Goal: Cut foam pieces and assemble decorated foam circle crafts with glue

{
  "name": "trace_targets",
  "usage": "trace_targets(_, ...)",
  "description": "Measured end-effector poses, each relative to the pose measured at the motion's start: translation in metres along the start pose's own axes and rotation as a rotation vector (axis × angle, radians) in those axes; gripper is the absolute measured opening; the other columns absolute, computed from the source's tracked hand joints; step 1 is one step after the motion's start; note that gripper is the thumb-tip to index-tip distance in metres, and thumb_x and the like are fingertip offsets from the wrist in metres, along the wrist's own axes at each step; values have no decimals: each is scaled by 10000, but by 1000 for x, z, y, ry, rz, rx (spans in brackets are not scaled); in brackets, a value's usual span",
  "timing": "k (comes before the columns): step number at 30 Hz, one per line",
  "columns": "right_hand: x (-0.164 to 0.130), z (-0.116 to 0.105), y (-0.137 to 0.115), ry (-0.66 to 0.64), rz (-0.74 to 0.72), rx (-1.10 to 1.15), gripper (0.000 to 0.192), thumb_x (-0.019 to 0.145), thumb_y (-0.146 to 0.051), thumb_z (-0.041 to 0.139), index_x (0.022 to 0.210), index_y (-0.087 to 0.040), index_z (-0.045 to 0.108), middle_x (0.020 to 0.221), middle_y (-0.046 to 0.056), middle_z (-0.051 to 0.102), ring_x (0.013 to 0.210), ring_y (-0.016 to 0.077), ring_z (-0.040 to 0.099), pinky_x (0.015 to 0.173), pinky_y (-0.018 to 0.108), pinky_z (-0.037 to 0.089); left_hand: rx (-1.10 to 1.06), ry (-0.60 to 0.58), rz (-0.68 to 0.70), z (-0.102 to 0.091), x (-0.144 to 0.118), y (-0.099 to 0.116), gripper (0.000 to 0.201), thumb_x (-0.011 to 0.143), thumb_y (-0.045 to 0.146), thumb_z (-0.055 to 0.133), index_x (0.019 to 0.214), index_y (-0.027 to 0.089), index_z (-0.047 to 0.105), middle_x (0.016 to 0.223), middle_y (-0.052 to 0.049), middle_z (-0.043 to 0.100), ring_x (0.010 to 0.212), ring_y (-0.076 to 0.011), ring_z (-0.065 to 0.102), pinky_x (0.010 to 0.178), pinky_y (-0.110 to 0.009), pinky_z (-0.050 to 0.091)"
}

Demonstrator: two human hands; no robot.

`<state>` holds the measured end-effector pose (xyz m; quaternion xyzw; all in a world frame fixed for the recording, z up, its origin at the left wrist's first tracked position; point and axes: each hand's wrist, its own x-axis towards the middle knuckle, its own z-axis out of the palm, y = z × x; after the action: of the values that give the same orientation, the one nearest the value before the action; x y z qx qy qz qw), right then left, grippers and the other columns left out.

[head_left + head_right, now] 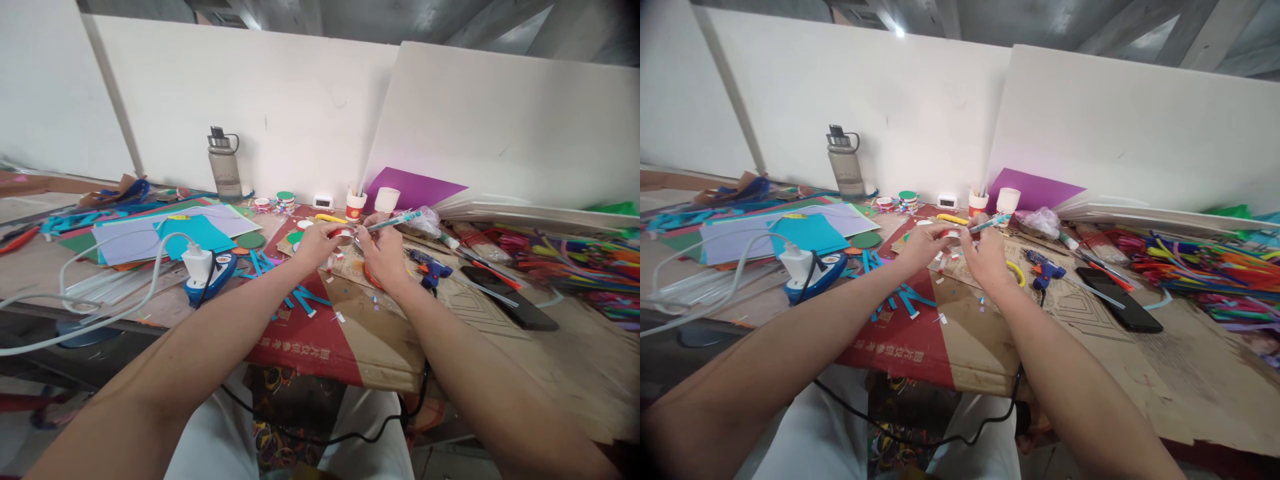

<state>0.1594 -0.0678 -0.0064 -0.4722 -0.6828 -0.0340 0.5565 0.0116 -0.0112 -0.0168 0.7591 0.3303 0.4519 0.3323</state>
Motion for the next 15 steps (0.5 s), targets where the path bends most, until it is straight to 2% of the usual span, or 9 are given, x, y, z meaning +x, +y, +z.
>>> trace_targets(3,-1,-1,-1,3,22,20,88,860,-290,502,794,-238,476,697,-3,574,622,165,522,642,319,419,13,-1,-1,-1,0,2,339,807,132,583,1091,208,753,1035,-24,742,657,-105,677,596,-203,558)
trace_targets(9,-3,-2,-1,49,29,37,78,870,-297,504,825,-234,492,753,5,597,667,175,540,682,336,425,-5,-11,-27,2,-1,5,341,790,113,597,1071,220,758,1043,-25,743,642,-107,673,544,-192,537)
trace_targets(15,-3,0,-3,17,24,69,118,894,-345,504,849,-238,485,723,2,577,690,183,552,679,331,426,72,-5,13,2,-1,4,378,780,71,576,1078,217,759,1028,-22,752,592,-93,654,557,-193,532)
